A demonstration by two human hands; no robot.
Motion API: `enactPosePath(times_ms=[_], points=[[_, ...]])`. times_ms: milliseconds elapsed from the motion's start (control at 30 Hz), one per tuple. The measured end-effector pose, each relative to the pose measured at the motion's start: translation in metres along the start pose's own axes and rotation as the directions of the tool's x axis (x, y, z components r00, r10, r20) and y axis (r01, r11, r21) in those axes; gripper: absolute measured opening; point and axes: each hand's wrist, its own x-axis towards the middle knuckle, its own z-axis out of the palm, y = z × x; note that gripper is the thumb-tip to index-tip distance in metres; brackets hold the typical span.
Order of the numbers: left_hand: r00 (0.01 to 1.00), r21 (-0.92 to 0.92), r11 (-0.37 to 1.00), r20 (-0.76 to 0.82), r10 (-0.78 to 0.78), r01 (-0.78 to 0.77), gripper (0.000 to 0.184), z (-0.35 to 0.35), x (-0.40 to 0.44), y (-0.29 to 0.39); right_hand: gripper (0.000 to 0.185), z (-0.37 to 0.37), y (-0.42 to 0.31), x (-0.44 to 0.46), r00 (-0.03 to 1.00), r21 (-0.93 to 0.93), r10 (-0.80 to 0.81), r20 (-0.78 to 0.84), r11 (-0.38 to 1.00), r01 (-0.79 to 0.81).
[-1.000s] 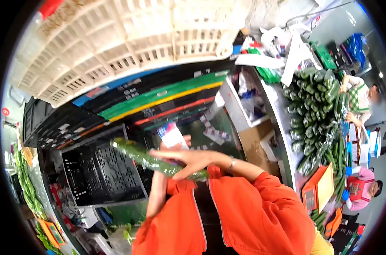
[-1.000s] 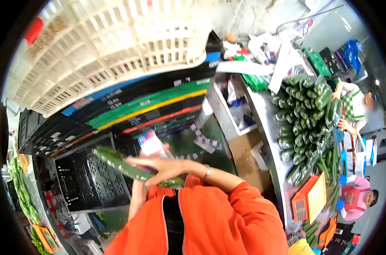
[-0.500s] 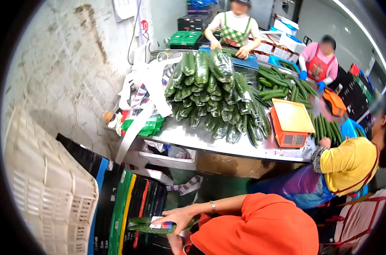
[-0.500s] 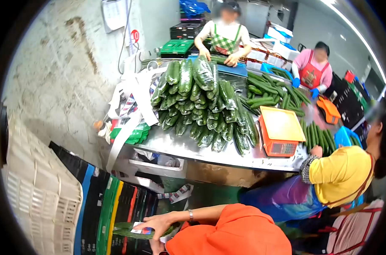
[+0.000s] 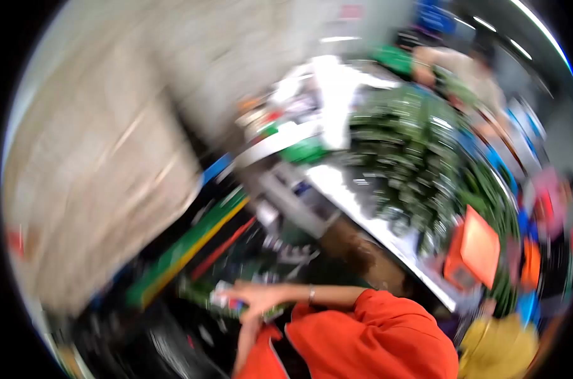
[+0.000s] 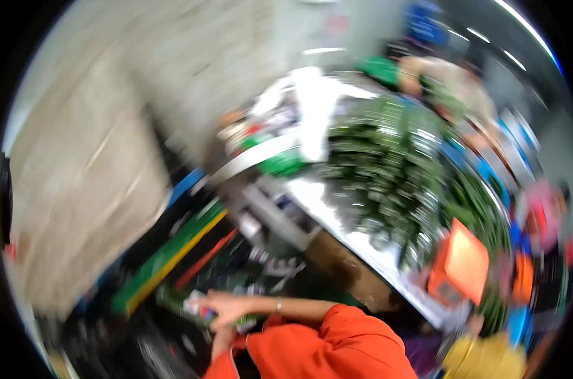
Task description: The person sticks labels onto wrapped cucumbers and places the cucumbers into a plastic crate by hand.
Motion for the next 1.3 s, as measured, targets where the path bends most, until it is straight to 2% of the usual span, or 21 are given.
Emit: enactPosePath(times_ms=[33,100,167,200,233,300,367,400,433,533,633,700,733,767,833,867,900,967,1067,1200,1300], points=[[1.000,-0.012,1.000,0.016,0.002,-0.002,0.028,-0.005,-0.006,-0.003,0.080,-0.001,-0.010,0.012,0.998,0.046,0.021,0.066,0.999,-0.024],[0.999,-0.069,0.996,0.000,0.052,-0.052,0.028,-0.022,-0.030,-0.025,0.076,0.014,-0.019,0.037,0.990,-0.042,0.007,0.141,0.999,-0.001],[0.994,-0.111,0.988,0.008,0.111,-0.110,0.027,-0.037,-0.038,-0.055,0.078,0.031,-0.028,0.068,0.963,-0.025,-0.062,0.264,0.997,0.071],[0.988,-0.120,0.981,0.005,0.156,-0.154,0.027,-0.050,-0.036,-0.076,0.080,0.047,-0.039,0.085,0.944,0.027,-0.029,0.330,0.999,0.021],[0.989,-0.237,0.962,-0.078,0.123,-0.138,0.031,-0.018,-0.092,-0.018,0.080,0.061,-0.045,0.101,0.920,0.023,-0.009,0.393,1.000,0.000],[0.968,-0.186,0.963,-0.196,0.157,-0.194,0.035,-0.034,-0.097,-0.033,0.080,0.107,-0.044,0.137,0.891,0.030,-0.049,0.451,0.999,0.040],[0.932,-0.319,0.876,-0.165,0.323,-0.361,0.032,-0.059,-0.077,-0.085,0.081,0.164,-0.040,0.170,0.862,-0.004,-0.069,0.502,0.997,0.082],[0.938,-0.374,0.861,-0.165,0.303,-0.344,0.033,-0.065,-0.085,-0.089,0.081,0.197,-0.033,0.186,0.854,0.018,-0.116,0.507,0.992,0.124],[0.930,-0.470,0.804,-0.131,0.345,-0.364,0.034,-0.071,-0.082,-0.104,0.080,0.228,-0.033,0.199,0.845,-0.009,-0.077,0.530,0.995,0.096],[0.904,-0.409,0.806,-0.186,0.384,-0.427,0.035,-0.082,-0.112,-0.099,0.083,0.330,-0.006,0.237,0.829,-0.073,-0.059,0.556,0.990,0.120],[0.887,-0.536,0.710,-0.208,0.412,-0.456,0.031,-0.100,-0.126,-0.114,0.087,0.416,0.006,0.265,0.819,-0.192,-0.023,0.574,0.968,0.162],[0.898,-0.530,0.726,-0.206,0.390,-0.437,0.026,-0.114,-0.128,-0.122,0.083,0.454,-0.001,0.280,0.797,-0.257,-0.032,0.603,0.938,0.232],[0.924,-0.429,0.819,-0.178,0.338,-0.382,0.022,-0.124,-0.141,-0.112,0.082,0.473,0.004,0.285,0.792,-0.249,-0.067,0.607,0.931,0.269],[0.924,-0.474,0.794,-0.188,0.333,-0.382,0.019,-0.129,-0.150,-0.109,0.081,0.492,0.010,0.289,0.786,-0.240,-0.102,0.610,0.922,0.306],[0.877,-0.513,0.712,-0.254,0.407,-0.479,0.017,-0.133,-0.141,-0.122,0.080,0.526,0.018,0.296,0.771,-0.240,-0.111,0.627,0.915,0.326],[0.882,-0.414,0.780,-0.218,0.417,-0.470,0.017,-0.142,-0.147,-0.123,0.079,0.542,0.023,0.298,0.762,-0.243,-0.141,0.632,0.897,0.368],[0.904,-0.259,0.866,-0.117,0.411,-0.427,0.030,-0.154,-0.148,-0.125,0.079,0.558,0.025,0.303,0.752,-0.243,-0.179,0.635,0.878,0.413],[0.769,0.078,0.793,-0.202,0.606,-0.604,0.039,-0.154,-0.110,-0.160,0.080,0.580,0.031,0.306,0.739,-0.258,-0.171,0.652,0.866,0.428],[0.550,0.240,0.675,-0.424,0.719,-0.698,0.018,-0.152,-0.118,-0.149,0.082,0.601,0.037,0.308,0.709,-0.226,-0.270,0.652,0.823,0.521],[0.664,0.068,0.767,-0.456,0.592,-0.637,0.028,-0.155,-0.112,-0.162,0.084,0.625,0.044,0.306,0.706,-0.245,-0.306,0.639,0.789,0.564],[0.697,-0.065,0.782,-0.503,0.511,-0.620,0.035,-0.157,-0.115,-0.167,0.084,0.639,0.047,0.302,0.705,-0.257,-0.277,0.653,0.795,0.550]])
